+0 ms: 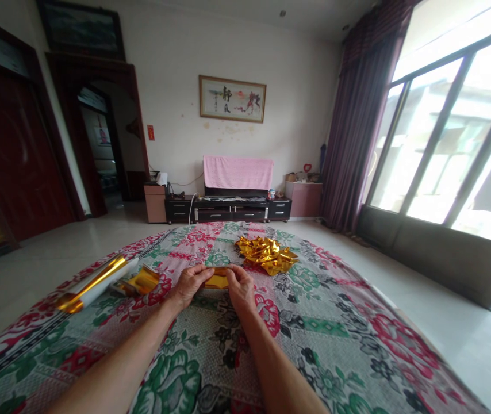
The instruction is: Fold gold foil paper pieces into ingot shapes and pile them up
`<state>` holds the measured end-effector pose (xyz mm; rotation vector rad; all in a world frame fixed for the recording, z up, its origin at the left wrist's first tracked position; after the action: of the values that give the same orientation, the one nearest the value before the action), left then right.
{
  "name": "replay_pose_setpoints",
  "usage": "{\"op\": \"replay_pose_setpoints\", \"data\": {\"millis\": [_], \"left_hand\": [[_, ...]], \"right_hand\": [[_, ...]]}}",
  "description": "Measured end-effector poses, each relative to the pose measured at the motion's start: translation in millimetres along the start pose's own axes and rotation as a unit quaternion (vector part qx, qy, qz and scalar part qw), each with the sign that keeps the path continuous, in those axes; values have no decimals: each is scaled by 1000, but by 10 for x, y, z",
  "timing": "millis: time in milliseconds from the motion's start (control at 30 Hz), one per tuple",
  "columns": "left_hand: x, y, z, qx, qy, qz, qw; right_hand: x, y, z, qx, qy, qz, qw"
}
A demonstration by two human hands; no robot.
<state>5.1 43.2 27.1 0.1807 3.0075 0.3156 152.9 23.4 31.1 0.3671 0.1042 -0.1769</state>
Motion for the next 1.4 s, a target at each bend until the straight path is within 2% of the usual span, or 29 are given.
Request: {"op": "replay_pose_setpoints", "data": {"millis": [367,533,833,1033,1400], "left_hand": [[1,19,49,-6,-1,4,1000],[16,31,72,-11,14,-4,1000],[26,19,57,-13,24,-22,999],[18,27,61,-23,29,-11,999],[13,-10,6,-9,16,-34,999]], "right_hand": [[4,24,-45,1,23,-11,1000],[11,15,-27,9,-2,-7,1000],[43,13,21,37,-47,-16,998],[50,-5,40,32,-38,-19,999],[68,6,8,27,-45,-31,998]]}}
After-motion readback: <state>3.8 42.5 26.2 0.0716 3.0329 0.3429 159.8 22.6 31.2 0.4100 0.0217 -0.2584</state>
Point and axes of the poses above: each hand's wrist, its own y-axis towards the middle knuckle, its own x-axis out of the back of the hand, z = x × y, the point moved 6 cm from there along y, towards the middle knuckle
